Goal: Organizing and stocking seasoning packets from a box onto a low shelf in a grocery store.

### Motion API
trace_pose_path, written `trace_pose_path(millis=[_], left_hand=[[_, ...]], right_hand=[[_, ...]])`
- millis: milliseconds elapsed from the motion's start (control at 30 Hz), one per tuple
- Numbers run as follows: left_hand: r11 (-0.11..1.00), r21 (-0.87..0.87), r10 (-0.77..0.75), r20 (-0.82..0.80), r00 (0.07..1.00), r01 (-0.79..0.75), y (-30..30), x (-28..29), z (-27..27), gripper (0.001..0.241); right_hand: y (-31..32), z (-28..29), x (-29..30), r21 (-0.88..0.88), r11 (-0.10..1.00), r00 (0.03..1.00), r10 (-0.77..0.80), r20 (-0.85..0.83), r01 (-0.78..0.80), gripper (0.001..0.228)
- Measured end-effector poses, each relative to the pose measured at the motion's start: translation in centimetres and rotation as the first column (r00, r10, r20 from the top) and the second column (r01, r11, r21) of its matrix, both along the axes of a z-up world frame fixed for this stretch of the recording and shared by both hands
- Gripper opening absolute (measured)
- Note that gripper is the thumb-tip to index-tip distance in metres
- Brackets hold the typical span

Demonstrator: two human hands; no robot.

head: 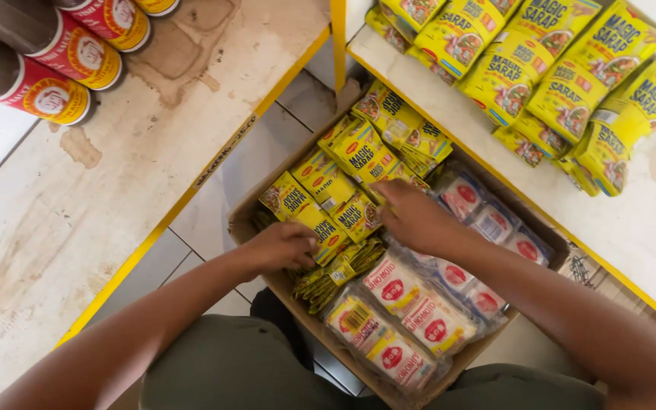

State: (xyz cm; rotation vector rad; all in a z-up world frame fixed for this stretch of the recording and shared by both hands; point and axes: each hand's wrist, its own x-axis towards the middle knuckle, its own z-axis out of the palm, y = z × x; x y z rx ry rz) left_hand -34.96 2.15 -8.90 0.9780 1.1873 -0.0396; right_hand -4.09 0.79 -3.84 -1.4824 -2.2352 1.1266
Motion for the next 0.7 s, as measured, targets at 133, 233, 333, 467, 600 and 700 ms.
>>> trace_pose_path(millis=[133, 233, 333, 467, 600, 700], left_hand=[[0.776, 0.631, -0.004, -0.017, 1.0, 0.014, 2.8, 2.2, -0.3, 0.038], [0.581, 0.809, 0.081, 0.053, 0.995, -0.091, 5.9, 6.2, 0.6, 0.046], [0.654, 0.682, 0.288, 0.175, 0.941, -0.327, 7.0, 10.3, -1.1, 0.058], [0.718, 0.385, 0.48, 0.328, 0.813, -0.579, 6.1, 12.8, -1.8, 0.043], [0.728, 0.23, 0.527, 0.414, 0.742, -0.646, 5.1, 13.2, -1.6, 0.034], [0.759, 0.151, 0.506, 0.476, 0.719, -0.634, 4.7, 13.4, -2.8, 0.031]], right_hand=[[-0.5, 2.9, 0.8, 0.39, 0.903, 0.981, -0.194, 0.0, 0.179, 0.045], [-0.9, 3.1, 2.0, 0.232, 0.917, 0.939, -0.342, 0.034, 0.325, 0.044], [-1.5, 1.5, 3.1, 0.244, 0.924, 0.944, -0.322, 0.078, 0.295, 0.048], [-1.4, 1.4, 1.3, 0.247, 0.919, 0.941, -0.333, 0.066, 0.308, 0.065], [-1.4, 0.7, 0.4, 0.405, 0.881, 0.913, -0.35, 0.212, 0.243, 0.09], [-1.5, 0.8, 0.7, 0.428, 0.867, 0.9, -0.375, 0.222, 0.256, 0.091]])
